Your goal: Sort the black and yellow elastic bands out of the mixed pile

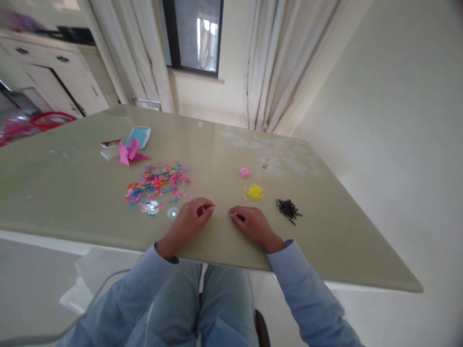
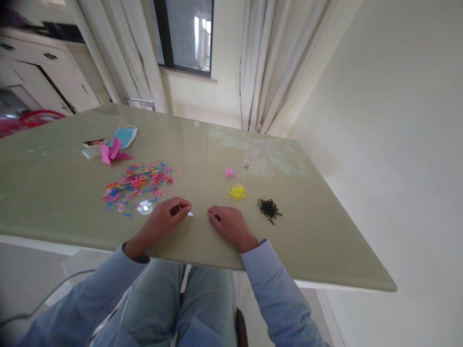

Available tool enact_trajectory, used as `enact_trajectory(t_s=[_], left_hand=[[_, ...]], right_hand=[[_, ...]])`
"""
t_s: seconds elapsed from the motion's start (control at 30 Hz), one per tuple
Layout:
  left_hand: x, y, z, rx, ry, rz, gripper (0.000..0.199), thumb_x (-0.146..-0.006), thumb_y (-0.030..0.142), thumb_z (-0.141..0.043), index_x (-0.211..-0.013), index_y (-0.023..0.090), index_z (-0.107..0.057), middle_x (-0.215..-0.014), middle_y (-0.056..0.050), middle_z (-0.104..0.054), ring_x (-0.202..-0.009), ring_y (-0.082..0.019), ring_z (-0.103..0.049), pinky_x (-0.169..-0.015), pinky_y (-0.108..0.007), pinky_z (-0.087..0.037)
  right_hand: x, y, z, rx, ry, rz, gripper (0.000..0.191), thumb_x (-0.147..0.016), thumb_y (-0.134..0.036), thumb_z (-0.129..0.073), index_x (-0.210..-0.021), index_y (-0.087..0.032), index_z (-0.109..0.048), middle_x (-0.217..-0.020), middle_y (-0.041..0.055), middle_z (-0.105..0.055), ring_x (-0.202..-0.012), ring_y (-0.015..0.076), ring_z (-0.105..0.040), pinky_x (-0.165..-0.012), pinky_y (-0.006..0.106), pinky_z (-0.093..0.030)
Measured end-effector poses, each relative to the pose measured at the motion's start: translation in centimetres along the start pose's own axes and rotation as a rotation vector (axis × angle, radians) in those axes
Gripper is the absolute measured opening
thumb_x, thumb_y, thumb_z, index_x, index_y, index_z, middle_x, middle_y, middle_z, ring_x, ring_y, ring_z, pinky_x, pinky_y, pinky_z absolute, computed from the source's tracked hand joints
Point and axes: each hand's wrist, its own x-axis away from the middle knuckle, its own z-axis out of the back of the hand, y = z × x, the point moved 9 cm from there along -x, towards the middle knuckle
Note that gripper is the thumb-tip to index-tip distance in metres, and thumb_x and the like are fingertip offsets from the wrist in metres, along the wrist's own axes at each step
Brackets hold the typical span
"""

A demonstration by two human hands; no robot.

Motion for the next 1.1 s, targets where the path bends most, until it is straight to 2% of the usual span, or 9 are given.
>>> enact_trajectory(t_s=[0.1,0.2,0.37,0.47,0.57,0.7,0.83,0.97,1.1], left_hand=[[2.2,-1.1,1.0,-0.062,0.063,-0.045,0.018,-0.089,0.028,-0.053,-0.086,0.017,-0.068,-0.080,-0.003,-0.067,-0.071,-0.016,-0.060,-0.067,-0.028,-0.044],[3.2,-1.1,1.0,-0.078,0.059,-0.091,0.017,-0.091,0.024,-0.052,-0.087,0.017,-0.067,-0.081,-0.004,-0.065,-0.072,-0.016,-0.059,-0.069,-0.029,-0.044],[3.3,-0.6,0.6,-0.108,0.020,-0.124,0.015,-0.092,0.022,-0.052,-0.088,0.018,-0.066,-0.081,-0.004,-0.065,-0.073,-0.017,-0.058,-0.072,-0.030,-0.043],[3.4,-0.9,0.6,-0.075,0.024,-0.122,0.015,-0.092,0.022,-0.052,-0.088,0.018,-0.066,-0.081,-0.003,-0.065,-0.073,-0.017,-0.057,-0.072,-0.031,-0.043],[3.6,-1.1,0.6,-0.033,0.030,-0.116,0.015,-0.092,0.023,-0.052,-0.088,0.018,-0.066,-0.082,-0.003,-0.065,-0.073,-0.016,-0.058,-0.072,-0.031,-0.044],[3.6,-1.2,0.8,0.018,0.039,-0.114,0.015,-0.092,0.024,-0.052,-0.088,0.019,-0.066,-0.082,-0.003,-0.066,-0.074,-0.016,-0.058,-0.072,-0.030,-0.044],[3.5,-1.2,0.9,0.042,0.038,-0.107,0.016,-0.092,0.026,-0.052,-0.087,0.019,-0.066,-0.082,-0.003,-0.066,-0.074,-0.016,-0.059,-0.072,-0.030,-0.045],[3.5,-1.3,0.9,0.048,0.035,-0.092,0.016,-0.092,0.027,-0.052,-0.089,0.019,-0.066,-0.083,-0.003,-0.067,-0.074,-0.016,-0.059,-0.071,-0.030,-0.045],[3.5,-1.3,1.0,0.057,0.035,-0.092,0.017,-0.092,0.027,-0.052,-0.089,0.019,-0.067,-0.083,-0.003,-0.067,-0.074,-0.016,-0.060,-0.071,-0.030,-0.045]], right_hand=[[-0.1,0.4,0.3,-0.009,0.053,0.006,0.023,-0.095,-0.030,-0.052,-0.099,-0.021,-0.073,-0.098,0.0051,-0.077,-0.089,0.0197,-0.069,-0.080,0.029,-0.048],[-0.4,1.3,1.4,0.034,0.152,-0.028,0.023,-0.093,-0.027,-0.051,-0.094,-0.019,-0.072,-0.095,0.0079,-0.074,-0.089,0.0206,-0.067,-0.082,0.031,-0.048],[-0.2,3.8,3.7,0.170,0.321,-0.249,0.023,-0.088,-0.024,-0.053,-0.099,-0.016,-0.071,-0.090,0.0091,-0.072,-0.081,0.0208,-0.064,-0.078,0.032,-0.047],[0.0,4.6,4.1,0.239,0.326,-0.373,0.023,-0.087,-0.027,-0.056,-0.099,-0.016,-0.072,-0.084,0.0074,-0.070,-0.076,0.0204,-0.062,-0.072,0.030,-0.045],[-0.1,4.7,4.0,0.283,0.294,-0.442,0.022,-0.089,-0.029,-0.056,-0.097,-0.017,-0.072,-0.086,0.0073,-0.072,-0.078,0.0205,-0.063,-0.071,0.029,-0.043],[-0.6,4.5,3.7,0.334,0.263,-0.458,0.021,-0.091,-0.028,-0.052,-0.090,-0.019,-0.071,-0.090,0.0077,-0.073,-0.082,0.0207,-0.063,-0.070,0.028,-0.040],[-0.8,4.9,3.6,0.354,0.273,-0.447,0.022,-0.091,-0.027,-0.049,-0.084,-0.019,-0.068,-0.087,0.0082,-0.071,-0.078,0.0199,-0.061,-0.067,0.028,-0.039],[-0.6,5.8,4.4,0.297,0.359,-0.419,0.024,-0.091,-0.030,-0.046,-0.085,-0.018,-0.066,-0.085,0.0081,-0.070,-0.075,0.0201,-0.060,-0.067,0.029,-0.039],[0.0,7.2,5.8,0.241,0.448,-0.452,0.027,-0.090,-0.033,-0.044,-0.082,-0.019,-0.066,-0.080,0.0073,-0.068,-0.071,0.0199,-0.058,-0.066,0.030,-0.040]])
